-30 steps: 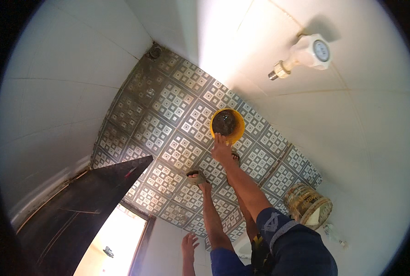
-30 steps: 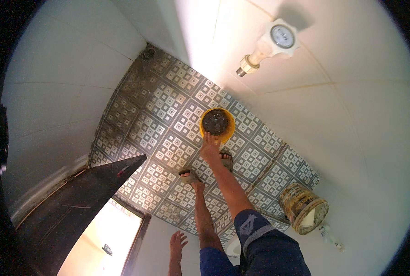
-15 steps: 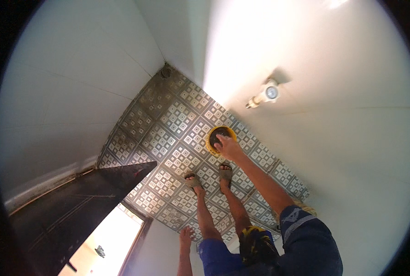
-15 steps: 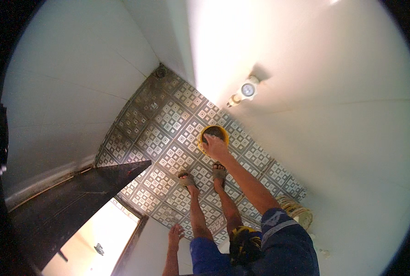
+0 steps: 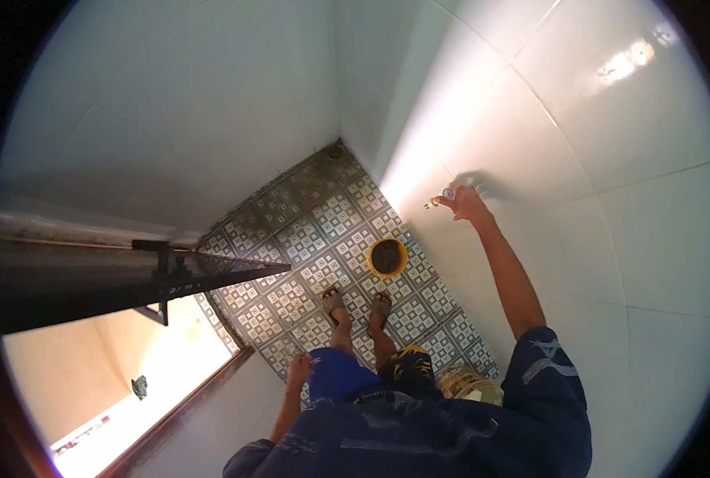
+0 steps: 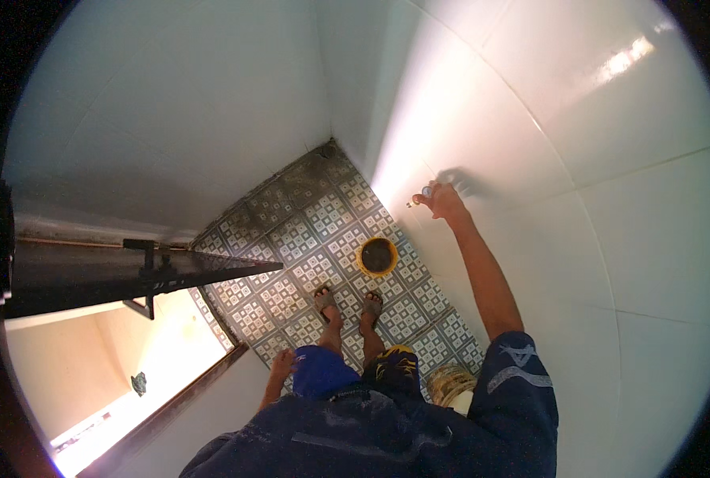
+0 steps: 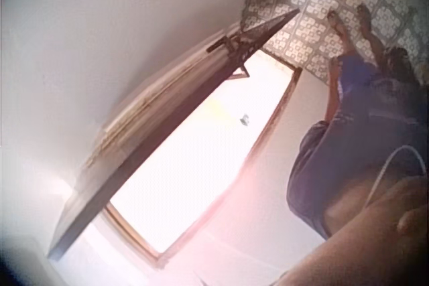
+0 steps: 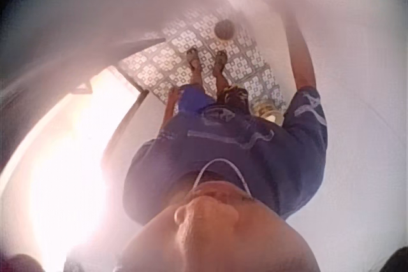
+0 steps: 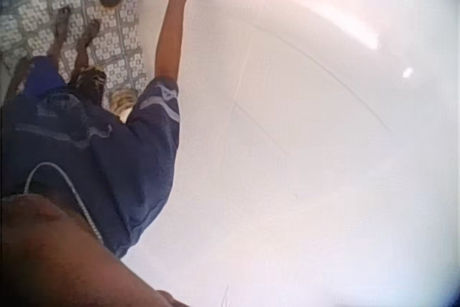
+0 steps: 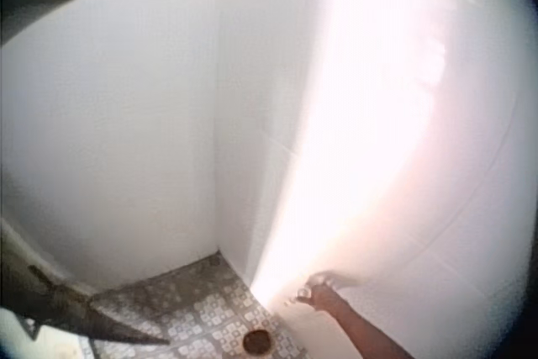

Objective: The person fills a yellow bucket with water from a wall-mounted tap in a tiled bathroom. They repeatedly lift the bucket, pour out the water onto the floor, and refill it from the tap.

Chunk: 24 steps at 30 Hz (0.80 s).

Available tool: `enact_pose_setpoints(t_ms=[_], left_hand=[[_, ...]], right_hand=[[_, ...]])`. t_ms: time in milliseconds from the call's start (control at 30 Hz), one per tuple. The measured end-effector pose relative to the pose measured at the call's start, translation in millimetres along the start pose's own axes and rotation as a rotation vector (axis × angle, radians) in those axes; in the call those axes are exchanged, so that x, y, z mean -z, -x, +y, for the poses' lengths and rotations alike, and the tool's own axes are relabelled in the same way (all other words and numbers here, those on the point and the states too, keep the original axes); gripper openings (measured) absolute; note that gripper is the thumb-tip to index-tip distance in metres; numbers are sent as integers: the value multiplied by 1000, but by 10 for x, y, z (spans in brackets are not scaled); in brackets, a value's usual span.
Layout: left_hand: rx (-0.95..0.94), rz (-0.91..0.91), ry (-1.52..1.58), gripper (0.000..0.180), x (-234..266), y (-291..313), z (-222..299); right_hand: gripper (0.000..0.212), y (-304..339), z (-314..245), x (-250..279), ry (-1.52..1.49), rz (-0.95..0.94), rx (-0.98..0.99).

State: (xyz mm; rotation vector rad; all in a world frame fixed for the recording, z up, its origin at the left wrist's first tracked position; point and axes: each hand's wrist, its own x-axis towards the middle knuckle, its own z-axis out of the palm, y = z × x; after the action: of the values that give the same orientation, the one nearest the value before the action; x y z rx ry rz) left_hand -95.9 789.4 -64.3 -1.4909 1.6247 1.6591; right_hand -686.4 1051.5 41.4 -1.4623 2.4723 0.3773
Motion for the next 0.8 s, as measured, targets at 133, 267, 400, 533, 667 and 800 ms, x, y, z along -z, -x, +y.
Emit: enact_pose_setpoints(t_ms=[133,267,400,533,667,800], left_hand=[[70,56,3,37,350,141,-162],[106,26,21,39,764,266,-606],[209,99,56,41,1124,475,-771],[173,100,27,43,1210,516,-751],[154,161,-32,43,1318,667,-813],[-14,160,-253,45,1301,407,-1265]], right_hand=[[51,-384,-177,-482,226,-158,-366],[36,-464,-27,-605,192,-206,-390],[28,-634,-168,-631,293,-315,-354],[24,-616,76,-783,197,-253,-606],[27,-663,-208,-471,218,-310,-431],[30,-632,-340,-268,-159,-7,-767]])
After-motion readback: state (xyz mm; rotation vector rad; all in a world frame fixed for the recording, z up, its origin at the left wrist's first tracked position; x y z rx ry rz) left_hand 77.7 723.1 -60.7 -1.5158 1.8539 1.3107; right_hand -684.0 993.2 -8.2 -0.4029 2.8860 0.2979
